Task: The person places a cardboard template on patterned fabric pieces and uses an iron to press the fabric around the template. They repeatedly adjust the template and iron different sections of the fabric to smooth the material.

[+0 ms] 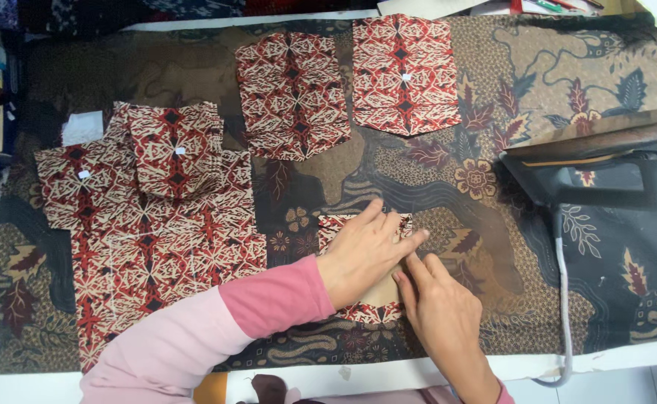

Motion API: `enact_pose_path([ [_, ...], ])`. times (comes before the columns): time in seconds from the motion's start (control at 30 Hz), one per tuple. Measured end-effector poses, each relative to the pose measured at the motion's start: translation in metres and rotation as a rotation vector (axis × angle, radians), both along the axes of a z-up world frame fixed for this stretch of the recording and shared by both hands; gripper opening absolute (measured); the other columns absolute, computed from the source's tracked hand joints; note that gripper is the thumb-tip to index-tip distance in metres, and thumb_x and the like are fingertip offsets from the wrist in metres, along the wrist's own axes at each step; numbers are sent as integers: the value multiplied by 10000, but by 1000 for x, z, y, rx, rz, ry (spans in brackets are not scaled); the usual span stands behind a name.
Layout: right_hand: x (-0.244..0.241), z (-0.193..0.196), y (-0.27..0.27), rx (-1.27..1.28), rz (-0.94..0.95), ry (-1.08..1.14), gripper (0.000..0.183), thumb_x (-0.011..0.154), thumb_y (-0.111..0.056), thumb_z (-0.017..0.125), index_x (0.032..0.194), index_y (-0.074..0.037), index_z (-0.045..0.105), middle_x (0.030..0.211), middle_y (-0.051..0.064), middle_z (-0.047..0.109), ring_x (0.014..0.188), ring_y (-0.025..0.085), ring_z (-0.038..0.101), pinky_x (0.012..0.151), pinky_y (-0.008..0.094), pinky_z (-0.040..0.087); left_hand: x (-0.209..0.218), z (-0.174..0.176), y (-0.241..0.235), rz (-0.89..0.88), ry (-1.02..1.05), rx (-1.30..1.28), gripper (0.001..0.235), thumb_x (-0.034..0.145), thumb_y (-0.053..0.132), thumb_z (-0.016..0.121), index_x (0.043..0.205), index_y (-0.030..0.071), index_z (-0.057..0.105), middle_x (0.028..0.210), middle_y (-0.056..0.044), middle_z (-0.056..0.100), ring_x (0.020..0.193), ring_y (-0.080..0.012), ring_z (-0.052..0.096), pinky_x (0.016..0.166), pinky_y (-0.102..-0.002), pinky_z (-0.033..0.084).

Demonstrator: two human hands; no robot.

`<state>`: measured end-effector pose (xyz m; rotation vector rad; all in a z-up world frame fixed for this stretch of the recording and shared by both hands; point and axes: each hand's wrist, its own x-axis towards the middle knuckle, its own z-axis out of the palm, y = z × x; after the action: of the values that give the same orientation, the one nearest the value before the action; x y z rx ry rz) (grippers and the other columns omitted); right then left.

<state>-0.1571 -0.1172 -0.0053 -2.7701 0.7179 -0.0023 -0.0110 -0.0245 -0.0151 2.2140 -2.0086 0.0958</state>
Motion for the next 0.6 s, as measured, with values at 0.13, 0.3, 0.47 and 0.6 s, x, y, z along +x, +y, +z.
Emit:
enact_pose_path([
  [0.13, -16, -14, -19, 230, -14, -242, 458, 790, -298, 786, 1199, -112, 701, 837, 39, 598, 700, 210, 628, 580, 347, 500, 1, 1, 0, 10, 61, 101, 505, 853, 153, 631, 1340, 22, 600, 1073, -160, 614, 1137, -305, 598, 1187, -497, 288],
  [0.3, -26, -24, -122, 477, -419, -1019, 642, 1043, 32, 723, 1512, -41, 291, 1312, 71, 405, 1140, 93, 452, 996, 248, 465, 2, 4, 9, 45, 93, 40, 616, 712, 113, 707, 1316, 36, 613, 1122, -172, 605, 1165, -316, 586, 1172, -487, 279],
  [0.47, -7, -5, -201, 854, -241, -1215, 369, 1091, -58, 751, 1338, 26, 489, 1174, 69, 557, 1002, 149, 576, 952, 282, 500, 2, 9, 13, 71, 165, 82, 728, 631, 110, 787, 1329, 20, 600, 1106, -174, 590, 1164, -337, 563, 1158, -489, 268],
  [0.6, -14, 31, -168, 440, -323, -886, 356, 992, -249, 830, 1203, -39, 634, 986, 8, 686, 780, 118, 628, 714, 287, 502, 0, 12, 15, 106, 109, 4, 655, 701, 89, 819, 1319, 26, 610, 1127, -153, 587, 1185, -318, 567, 1197, -485, 276],
])
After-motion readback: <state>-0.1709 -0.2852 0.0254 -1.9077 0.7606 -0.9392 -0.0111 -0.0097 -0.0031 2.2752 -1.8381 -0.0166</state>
